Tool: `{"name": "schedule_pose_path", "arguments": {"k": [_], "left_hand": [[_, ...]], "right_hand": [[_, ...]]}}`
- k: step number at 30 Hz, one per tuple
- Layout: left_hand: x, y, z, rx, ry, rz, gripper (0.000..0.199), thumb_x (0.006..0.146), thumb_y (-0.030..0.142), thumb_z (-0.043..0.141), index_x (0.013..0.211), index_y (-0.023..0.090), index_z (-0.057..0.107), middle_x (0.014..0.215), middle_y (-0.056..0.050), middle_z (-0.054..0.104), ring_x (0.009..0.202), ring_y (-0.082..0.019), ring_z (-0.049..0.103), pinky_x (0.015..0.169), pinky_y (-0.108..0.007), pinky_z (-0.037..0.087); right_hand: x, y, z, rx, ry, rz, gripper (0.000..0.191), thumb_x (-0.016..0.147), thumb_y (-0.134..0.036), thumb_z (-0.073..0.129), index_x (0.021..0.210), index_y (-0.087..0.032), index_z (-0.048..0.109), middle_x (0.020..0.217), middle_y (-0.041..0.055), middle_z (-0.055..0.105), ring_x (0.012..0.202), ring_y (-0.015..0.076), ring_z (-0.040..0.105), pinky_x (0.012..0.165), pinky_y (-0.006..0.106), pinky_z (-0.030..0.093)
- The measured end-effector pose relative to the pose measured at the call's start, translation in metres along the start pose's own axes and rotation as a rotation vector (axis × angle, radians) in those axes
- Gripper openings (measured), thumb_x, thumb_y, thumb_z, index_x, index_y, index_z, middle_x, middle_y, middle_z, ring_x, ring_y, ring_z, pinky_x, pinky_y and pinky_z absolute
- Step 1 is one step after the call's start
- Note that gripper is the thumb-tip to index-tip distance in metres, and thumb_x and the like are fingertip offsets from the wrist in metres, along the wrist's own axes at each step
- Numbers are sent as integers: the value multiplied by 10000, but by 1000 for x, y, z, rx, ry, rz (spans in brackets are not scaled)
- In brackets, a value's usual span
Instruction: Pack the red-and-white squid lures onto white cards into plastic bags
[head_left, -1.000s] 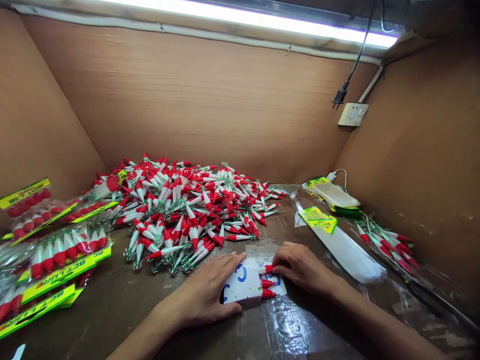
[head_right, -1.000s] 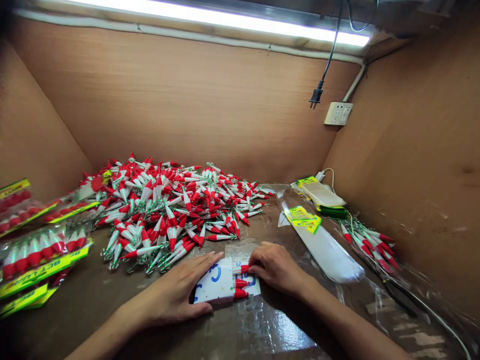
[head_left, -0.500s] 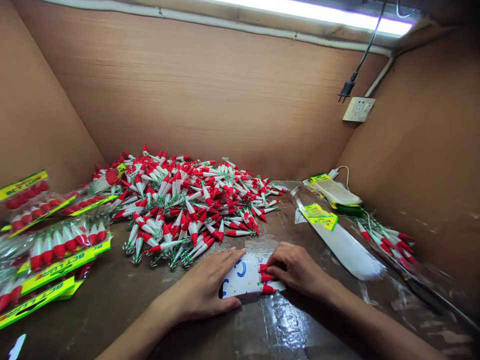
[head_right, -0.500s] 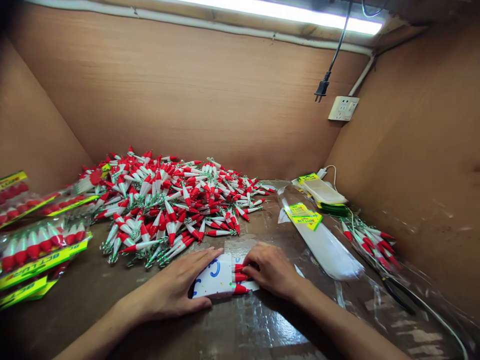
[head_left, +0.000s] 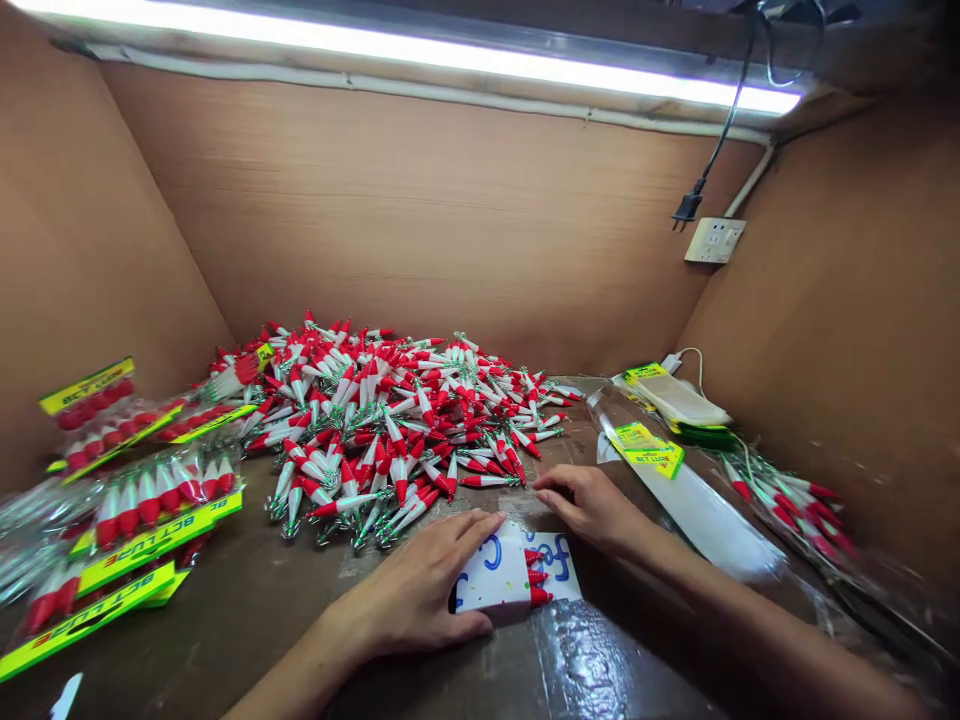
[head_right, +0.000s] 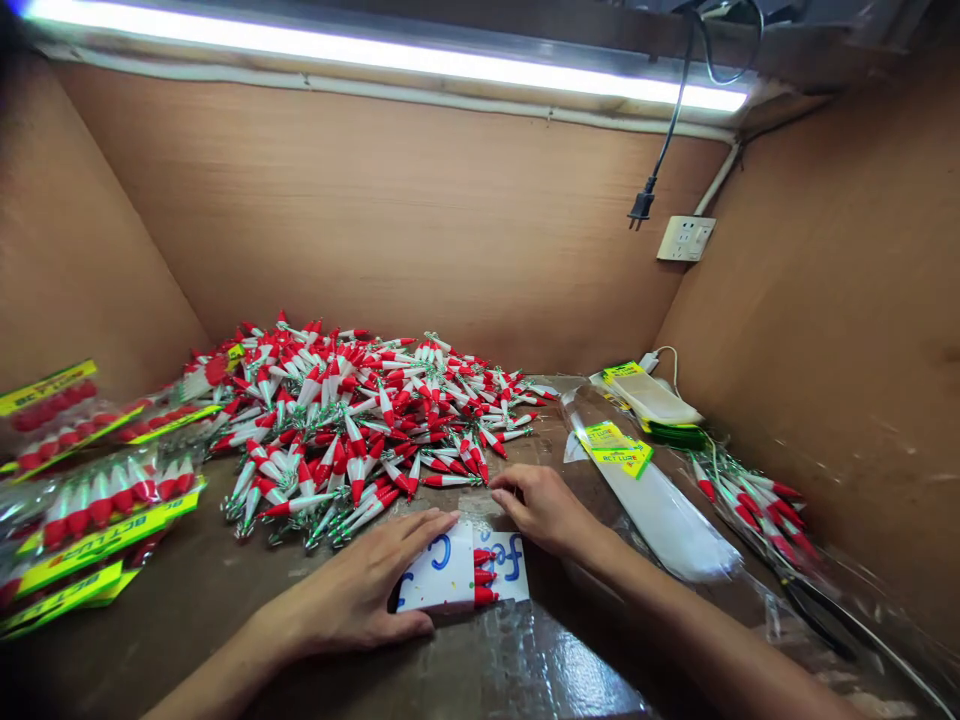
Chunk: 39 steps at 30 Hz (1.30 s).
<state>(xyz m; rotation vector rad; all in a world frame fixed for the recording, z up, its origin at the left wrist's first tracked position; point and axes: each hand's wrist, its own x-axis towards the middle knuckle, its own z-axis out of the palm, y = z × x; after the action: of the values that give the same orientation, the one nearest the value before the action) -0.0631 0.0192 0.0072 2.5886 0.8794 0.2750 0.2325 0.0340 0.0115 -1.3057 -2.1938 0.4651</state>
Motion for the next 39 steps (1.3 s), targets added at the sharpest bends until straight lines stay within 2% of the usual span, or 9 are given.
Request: {"name": "schedule_pose_path", "arguments": {"k": [4, 8, 11, 17, 23, 26, 32, 36, 39], "left_hand": [[-1, -3, 2, -7, -8, -20, 1133, 707, 459, 843, 1606, 378, 157, 1623, -53, 347, 1434, -340, 397, 1198, -510, 332], [-3, -3, 1, -25, -12, -12, 1111, 717, 474, 832, 1604, 377, 170, 1618, -54, 358, 1436, -346, 399, 1195, -507, 336], [-4, -3, 0, -18, -24, -6, 1103, 721, 491, 822, 1605, 368, 174, 1619, -70, 359, 1439, -364, 394, 1188, -524, 336], [-4, -3, 0, 1, -36, -8, 1096, 725, 502, 816, 1605, 364, 178, 1615, -76, 369, 1447, -360, 385, 1196, -525, 316], [-4, -3, 1, -2, -28, -18, 1107, 717, 482, 823, 1604, 380, 170, 1609, -62, 379, 1439, -361, 398, 1193, -531, 323], [-4, -3, 1, 0, -25, -21, 1109, 711, 489, 827, 1602, 385, 175, 1607, -55, 385, 1433, -362, 405, 1192, -536, 325], [-5, -1, -1, 18, -49, -27, 1096, 724, 508, 813, 1605, 366, 176, 1611, -72, 375, 1438, -345, 402, 1192, -511, 331], [-4, 0, -3, 9, -47, -18, 1085, 728, 513, 806, 1603, 370, 181, 1611, -66, 377, 1441, -349, 394, 1198, -514, 317], [-3, -1, -2, -4, -36, -12, 1075, 728, 510, 805, 1601, 371, 193, 1605, -67, 384, 1429, -359, 406, 1192, -515, 322]], "right_hand": [[52, -11, 8, -319, 85, -88, 316, 951, -281, 623, 1262, -230, 643, 1117, 88, 697, 1006, 236, 640, 821, 298, 473], [98, -14, 18, -453, 50, -141, 148, 945, -176, 582, 988, -196, 721, 976, 97, 707, 901, 224, 647, 758, 281, 456], [113, -1, 8, -415, 92, -136, 200, 952, -114, 536, 890, -179, 715, 933, 94, 718, 878, 213, 652, 776, 281, 454], [92, 36, -20, -254, 235, -87, 199, 1005, -233, 522, 1024, -191, 715, 1003, 73, 754, 905, 196, 686, 826, 283, 482], [75, 59, -7, -164, 268, 20, 254, 972, -282, 529, 1113, -201, 725, 1036, 65, 771, 900, 210, 711, 797, 294, 511], [79, 63, 1, -160, 226, 56, 242, 916, -300, 613, 1101, -200, 734, 1013, 60, 772, 881, 208, 705, 784, 284, 501], [82, 59, 13, -226, 142, 110, 98, 840, -267, 688, 902, -232, 755, 942, 43, 737, 881, 214, 661, 752, 270, 417], [85, 56, 20, -221, 168, 167, 55, 835, -230, 659, 833, -221, 713, 911, 52, 699, 853, 217, 630, 710, 278, 360], [88, 54, 20, -160, 226, 200, 56, 845, -228, 637, 880, -215, 679, 919, 52, 679, 855, 213, 608, 713, 281, 353]]}}
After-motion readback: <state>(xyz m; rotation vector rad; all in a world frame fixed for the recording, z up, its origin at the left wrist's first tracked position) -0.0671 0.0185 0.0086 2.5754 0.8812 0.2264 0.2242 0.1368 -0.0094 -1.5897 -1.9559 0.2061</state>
